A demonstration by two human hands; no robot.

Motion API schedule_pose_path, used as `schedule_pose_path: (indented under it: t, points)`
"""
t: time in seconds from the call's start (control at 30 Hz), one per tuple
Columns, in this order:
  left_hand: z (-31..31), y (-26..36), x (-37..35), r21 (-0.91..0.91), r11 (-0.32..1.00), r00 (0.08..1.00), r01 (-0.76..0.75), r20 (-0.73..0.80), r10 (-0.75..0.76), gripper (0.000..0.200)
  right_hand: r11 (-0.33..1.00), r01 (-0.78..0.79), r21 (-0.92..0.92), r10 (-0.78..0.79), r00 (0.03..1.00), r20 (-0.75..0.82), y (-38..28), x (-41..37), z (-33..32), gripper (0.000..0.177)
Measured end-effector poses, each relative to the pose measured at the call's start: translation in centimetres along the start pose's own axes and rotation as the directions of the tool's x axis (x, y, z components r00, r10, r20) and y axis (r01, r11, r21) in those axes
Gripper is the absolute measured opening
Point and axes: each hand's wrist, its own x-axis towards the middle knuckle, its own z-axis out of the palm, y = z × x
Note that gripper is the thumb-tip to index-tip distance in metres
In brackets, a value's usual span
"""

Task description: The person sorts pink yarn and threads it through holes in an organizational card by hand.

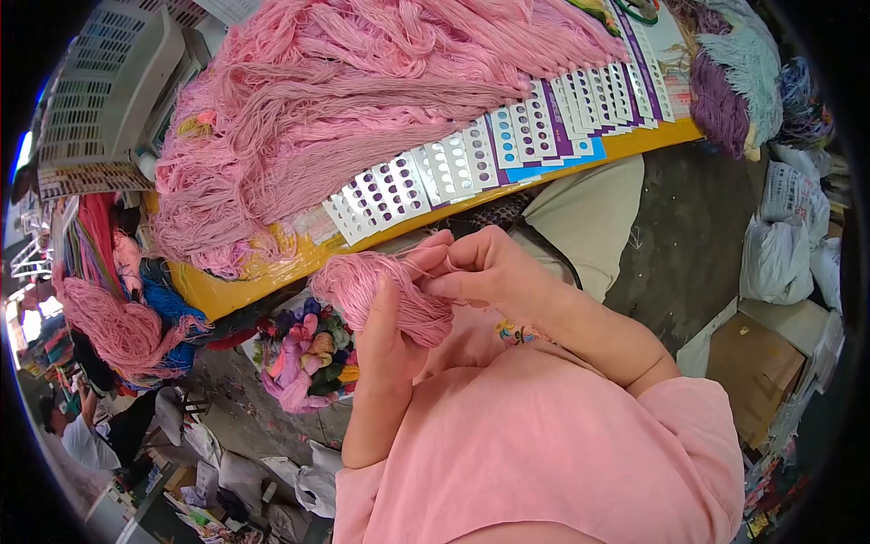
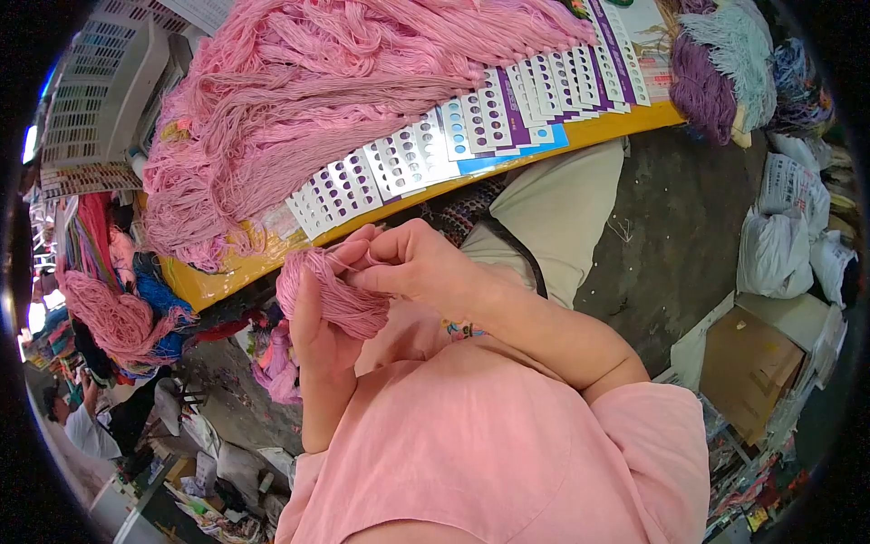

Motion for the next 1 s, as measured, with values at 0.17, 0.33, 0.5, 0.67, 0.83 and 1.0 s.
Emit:
schedule_pose_path:
  t: [0.17, 0.33, 0.5, 0.67, 0.83, 1.0]
  points:
    - [-0.2, 0.3, -0.2, -0.066, 0.997, 0.999, 0.030, -0.039, -0.033, 0.052, 0.956, -0.035, 0.291, 0.004, 0.995, 0.105, 0.5, 0.2, -1.5, 0.005]
    - [0.6, 0.1, -0.1, 0.036, 0.999, 1.000, -0.016, -0.007, 0.016, 0.053, 0.997, -0.068, 0.043, 0.069, 0.997, -0.023, -0.3, -0.2, -0.2, 0.006]
    - [0.4, 0.1, -0.2, -0.104, 0.994, 1.000, -0.017, 0.009, 0.018, 0.039, 0.999, -0.028, 0.016, 0.028, 1.000, -0.001, 0.4, 0.1, 0.0, 0.004]
    - [0.1, 0.1, -0.3, -0.100, 0.995, 0.998, 0.027, -0.058, -0.033, 0.027, 0.919, -0.017, 0.394, 0.016, 1.000, 0.006, -0.1, 0.1, 0.1, 0.002]
    - [0.2, -0.1, -0.2, -0.213, 0.977, 0.997, 0.010, -0.069, -0.025, 0.024, 0.902, -0.058, 0.428, 0.051, 0.998, 0.028, 0.5, 0.3, -0.8, 0.003]
    - [0.0, -0.1, -0.3, -0.398, 0.916, 0.984, 0.048, -0.138, -0.111, 0.029, 0.884, -0.106, 0.455, 0.086, 0.994, 0.065, 0.8, 0.4, -1.2, 0.005]
